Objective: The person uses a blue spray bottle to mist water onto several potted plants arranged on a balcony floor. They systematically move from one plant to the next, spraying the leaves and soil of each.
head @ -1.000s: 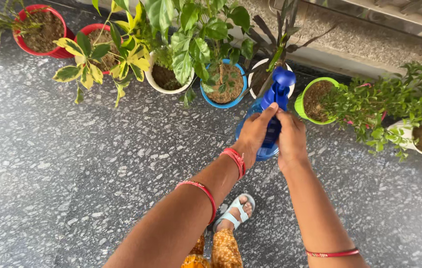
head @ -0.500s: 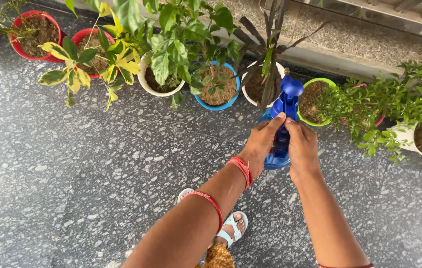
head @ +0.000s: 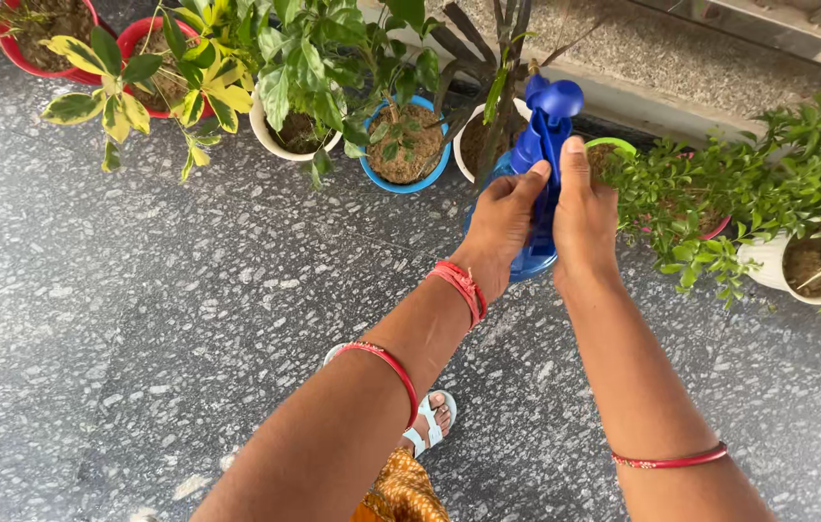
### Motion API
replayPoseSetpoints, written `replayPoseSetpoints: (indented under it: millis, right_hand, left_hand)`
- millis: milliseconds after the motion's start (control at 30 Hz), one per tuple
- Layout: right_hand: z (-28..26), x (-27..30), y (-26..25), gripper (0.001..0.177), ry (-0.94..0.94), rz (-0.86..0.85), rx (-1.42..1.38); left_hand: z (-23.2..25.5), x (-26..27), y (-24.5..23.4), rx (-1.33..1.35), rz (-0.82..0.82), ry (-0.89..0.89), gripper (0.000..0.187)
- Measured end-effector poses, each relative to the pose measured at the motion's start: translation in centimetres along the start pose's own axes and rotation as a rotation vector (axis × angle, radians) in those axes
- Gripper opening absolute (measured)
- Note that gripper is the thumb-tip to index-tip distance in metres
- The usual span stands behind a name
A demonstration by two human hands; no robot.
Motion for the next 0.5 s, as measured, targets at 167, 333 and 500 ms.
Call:
replayPoseSetpoints:
  millis: [167,333,500]
  right_hand:
    - [0.4,-0.4,-0.8,0.046,-0.064,-0.047,-0.023]
    - [-0.6,1.2,-0.8,0.042,-0.003,-0.035,-0.057]
    - [-0.3,3.1,-0.7,0.043,-0.010,-0.009,0.042]
  left_hand:
    - [0.4,-0.2,1.2,-0.038,0.034,0.072,0.051]
    - [0.7,1.5,1.4,0.002,0.040,-0.040,0.053]
    - [0.3,2.7,0.7,-0.015,0.031,-0.063,0.055]
Point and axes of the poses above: each hand's wrist, its own x-axis away from the middle knuckle, its own y-axis out of the palm, z = x × y, the point moved 2 cm from there along -x, towards the middle knuckle, and after that the axes turned 7 degrees about -z, right-handed, at the moved point
